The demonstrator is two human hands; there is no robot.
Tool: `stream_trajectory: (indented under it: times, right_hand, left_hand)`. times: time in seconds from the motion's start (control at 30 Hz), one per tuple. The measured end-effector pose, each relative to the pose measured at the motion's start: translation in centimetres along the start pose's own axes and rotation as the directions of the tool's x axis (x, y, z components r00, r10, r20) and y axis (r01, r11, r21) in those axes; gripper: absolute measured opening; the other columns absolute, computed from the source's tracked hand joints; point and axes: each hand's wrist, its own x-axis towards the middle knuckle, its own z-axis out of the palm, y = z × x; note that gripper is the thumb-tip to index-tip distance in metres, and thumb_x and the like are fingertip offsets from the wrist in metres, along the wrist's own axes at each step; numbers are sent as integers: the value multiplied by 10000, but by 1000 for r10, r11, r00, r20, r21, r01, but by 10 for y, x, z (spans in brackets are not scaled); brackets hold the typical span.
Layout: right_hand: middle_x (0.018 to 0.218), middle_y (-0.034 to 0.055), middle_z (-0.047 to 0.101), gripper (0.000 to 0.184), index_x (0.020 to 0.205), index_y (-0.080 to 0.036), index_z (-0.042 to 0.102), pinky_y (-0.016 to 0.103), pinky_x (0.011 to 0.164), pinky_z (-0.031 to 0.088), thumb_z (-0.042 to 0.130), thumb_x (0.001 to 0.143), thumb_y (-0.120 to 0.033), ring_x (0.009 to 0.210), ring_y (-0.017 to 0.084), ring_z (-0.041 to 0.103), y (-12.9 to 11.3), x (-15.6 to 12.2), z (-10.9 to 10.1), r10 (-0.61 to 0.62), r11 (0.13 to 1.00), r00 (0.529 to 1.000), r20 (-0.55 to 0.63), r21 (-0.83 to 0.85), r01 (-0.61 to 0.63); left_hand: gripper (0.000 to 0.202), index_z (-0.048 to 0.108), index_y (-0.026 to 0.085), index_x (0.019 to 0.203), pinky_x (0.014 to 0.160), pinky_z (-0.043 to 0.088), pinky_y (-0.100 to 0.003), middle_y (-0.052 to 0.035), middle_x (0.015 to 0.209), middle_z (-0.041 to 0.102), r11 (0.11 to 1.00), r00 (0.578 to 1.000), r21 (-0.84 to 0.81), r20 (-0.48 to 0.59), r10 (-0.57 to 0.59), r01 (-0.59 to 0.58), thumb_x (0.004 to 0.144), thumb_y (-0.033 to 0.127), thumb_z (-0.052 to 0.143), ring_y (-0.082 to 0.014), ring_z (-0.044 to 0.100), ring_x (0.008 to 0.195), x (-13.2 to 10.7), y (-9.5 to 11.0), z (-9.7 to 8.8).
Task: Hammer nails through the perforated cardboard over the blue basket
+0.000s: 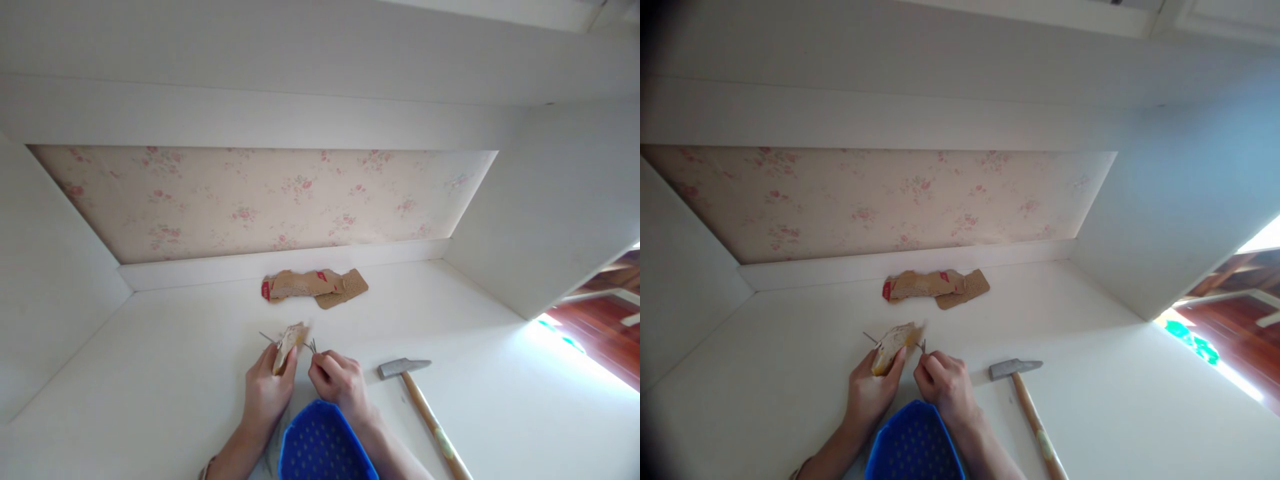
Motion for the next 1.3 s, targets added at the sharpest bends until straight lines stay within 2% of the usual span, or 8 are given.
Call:
stream_trajectory:
  times: [0.13, 0.27, 0.4, 0.47, 0.57, 1.0, 1.17, 1.3]
  right_hand:
    - [635, -31, 644, 223, 729, -221, 632, 190, 552, 447, 511, 901, -145, 538, 89, 587, -3, 0, -2, 27, 998, 999, 18, 48, -28]
    - [713, -1, 696, 174, 848, -209, 637, 178, 601, 498, 493, 944, -187, 595, 102, 648, 4, 4, -3, 227, 973, 973, -40, 55, -224]
    - [762, 12, 718, 179, 872, -212, 655, 198, 576, 507, 499, 956, -233, 583, 122, 651, 14, 9, -5, 381, 924, 923, -53, 9, -381]
    - [761, 6, 718, 170, 845, -223, 670, 209, 576, 499, 524, 933, -221, 593, 135, 652, 15, 11, -5, 409, 912, 912, -15, -30, -409]
    - [775, 8, 702, 175, 794, -229, 683, 219, 603, 482, 552, 881, -153, 644, 152, 655, 12, 13, -5, 410, 910, 910, 61, -92, -404]
    - [786, 22, 641, 219, 775, -221, 675, 232, 628, 463, 520, 864, -95, 673, 161, 633, 10, 13, -2, 363, 924, 922, 131, -178, -339]
    - [835, 11, 653, 177, 1031, -230, 642, 230, 618, 491, 492, 945, -197, 680, 152, 646, 7, 11, -5, 322, 943, 940, 113, -124, -308]
    - [802, -2, 663, 150, 1052, -242, 631, 230, 614, 488, 533, 965, -314, 672, 154, 650, 2, 11, -7, 251, 966, 957, 144, -108, -237]
  left_hand:
    - [245, 700, 168, 828, 650, 563, -298, -68, 764, 742, 999, 998, 8, -33, -52, 52, 887, 388, 610, -227, 724, 693, 5, -2, -4]
    - [316, 743, 159, 878, 738, 582, -342, -96, 854, 774, 972, 976, -92, -10, -218, 216, 835, 460, 656, -277, 742, 817, 10, -1, -6]
    - [380, 754, 144, 929, 789, 582, -359, -117, 966, 780, 810, 852, -268, 106, -513, 521, 781, 490, 702, -311, 724, 958, 19, 3, -9]
    - [396, 749, 145, 972, 812, 574, -361, -111, 1014, 774, 730, 798, -336, 141, -585, 595, 770, 484, 718, -311, 708, 1006, 23, 3, -12]
    - [409, 740, 151, 1023, 861, 553, -368, -100, 1057, 766, 676, 772, -392, 173, -612, 624, 765, 467, 734, -304, 690, 1049, 25, 2, -13]
    - [394, 734, 153, 1036, 887, 550, -377, -101, 1079, 760, 714, 802, -367, 239, -547, 596, 773, 447, 735, -306, 689, 1063, 22, 3, -11]
    - [367, 741, 165, 1024, 866, 568, -382, -94, 1059, 766, 759, 835, -350, 239, -495, 550, 787, 444, 720, -303, 697, 1049, 21, 4, -10]
    - [324, 747, 181, 985, 855, 575, -367, -81, 1011, 777, 839, 890, -312, 253, -379, 446, 819, 452, 682, -286, 715, 1006, 15, 3, -8]
